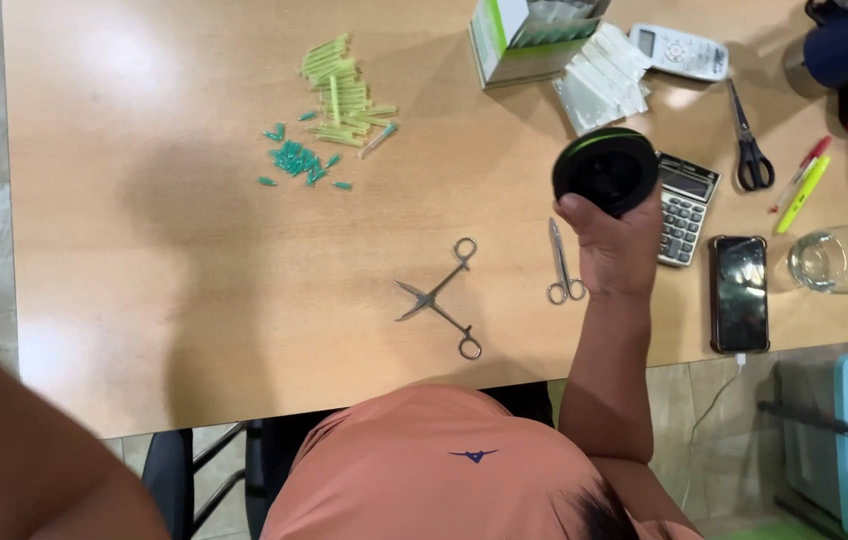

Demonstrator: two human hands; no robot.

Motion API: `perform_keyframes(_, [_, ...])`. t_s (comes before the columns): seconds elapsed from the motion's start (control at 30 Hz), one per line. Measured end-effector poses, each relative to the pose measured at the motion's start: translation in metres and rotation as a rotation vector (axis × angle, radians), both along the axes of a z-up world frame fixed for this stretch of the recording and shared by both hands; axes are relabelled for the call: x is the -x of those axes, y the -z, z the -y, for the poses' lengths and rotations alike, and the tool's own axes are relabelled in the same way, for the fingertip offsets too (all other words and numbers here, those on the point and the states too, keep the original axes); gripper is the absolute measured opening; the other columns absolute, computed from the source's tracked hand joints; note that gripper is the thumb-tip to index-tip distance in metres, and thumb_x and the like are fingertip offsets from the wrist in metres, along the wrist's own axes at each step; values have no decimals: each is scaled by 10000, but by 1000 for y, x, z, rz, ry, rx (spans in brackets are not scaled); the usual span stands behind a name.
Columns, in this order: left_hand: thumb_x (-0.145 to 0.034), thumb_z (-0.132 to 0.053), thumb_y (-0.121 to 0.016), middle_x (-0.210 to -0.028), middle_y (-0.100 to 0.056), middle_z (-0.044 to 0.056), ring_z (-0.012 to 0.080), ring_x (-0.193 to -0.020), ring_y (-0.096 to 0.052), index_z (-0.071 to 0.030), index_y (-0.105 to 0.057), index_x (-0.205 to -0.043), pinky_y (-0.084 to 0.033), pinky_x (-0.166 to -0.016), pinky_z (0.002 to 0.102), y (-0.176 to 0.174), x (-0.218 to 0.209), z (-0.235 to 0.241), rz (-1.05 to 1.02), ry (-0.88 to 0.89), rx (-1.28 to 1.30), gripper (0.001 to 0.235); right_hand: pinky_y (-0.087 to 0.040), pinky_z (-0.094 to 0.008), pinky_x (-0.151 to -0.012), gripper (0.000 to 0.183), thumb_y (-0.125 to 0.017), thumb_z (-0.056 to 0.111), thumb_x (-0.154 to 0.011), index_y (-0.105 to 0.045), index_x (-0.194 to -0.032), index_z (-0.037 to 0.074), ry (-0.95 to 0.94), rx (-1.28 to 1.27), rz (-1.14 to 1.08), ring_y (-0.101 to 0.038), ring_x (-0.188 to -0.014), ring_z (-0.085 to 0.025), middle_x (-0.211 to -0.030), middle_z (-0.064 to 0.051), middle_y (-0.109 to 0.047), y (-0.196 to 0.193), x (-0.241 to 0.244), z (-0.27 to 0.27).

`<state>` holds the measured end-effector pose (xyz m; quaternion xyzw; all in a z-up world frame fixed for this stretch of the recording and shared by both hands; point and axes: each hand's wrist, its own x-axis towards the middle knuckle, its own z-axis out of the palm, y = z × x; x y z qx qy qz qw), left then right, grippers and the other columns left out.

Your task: The person threads a thin filament through a small green plastic cap, then uses hemostats to pull the filament through and cut it. They repeat this process with additional caps and tubes, handling the components one at a time on a wooden table.

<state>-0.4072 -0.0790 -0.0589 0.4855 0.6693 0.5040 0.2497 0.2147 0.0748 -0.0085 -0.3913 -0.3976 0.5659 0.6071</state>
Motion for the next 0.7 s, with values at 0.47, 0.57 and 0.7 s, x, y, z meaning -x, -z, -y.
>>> perform_keyframes(0.47, [-989,-391,-645,-961,-719,22,307,-957,-727,-285,-723,-1198,-564,-847,443,-12,-449,-126,-170,640,28,248,-706,-558,-768,701,-876,-234,-678,-581,-1214,109,73,0,75,-778,-968,-365,-1054,-139,-734,37,-24,-6])
perform_keyframes(0.57, [-952,-486,-661,-825,-710,14,303,-844,-733,-376,-775,-1091,-566,-725,417,4,-446,-145,-108,573,165,211,-717,-529,-719,680,-919,-195,-650,-596,-1162,115,78,20,77,-786,-909,-320,-1018,-125,-744,55,-29,-20])
perform_keyframes(0.7, [-877,-407,-790,-682,-641,-18,158,-675,-675,-323,-806,-1087,-525,-664,312,16,-452,-155,102,577,235,226,-725,-462,-687,733,-948,-169,-631,-547,-1185,95,118,141,109,-771,-881,-266,-996,-114,-710,86,-36,-33])
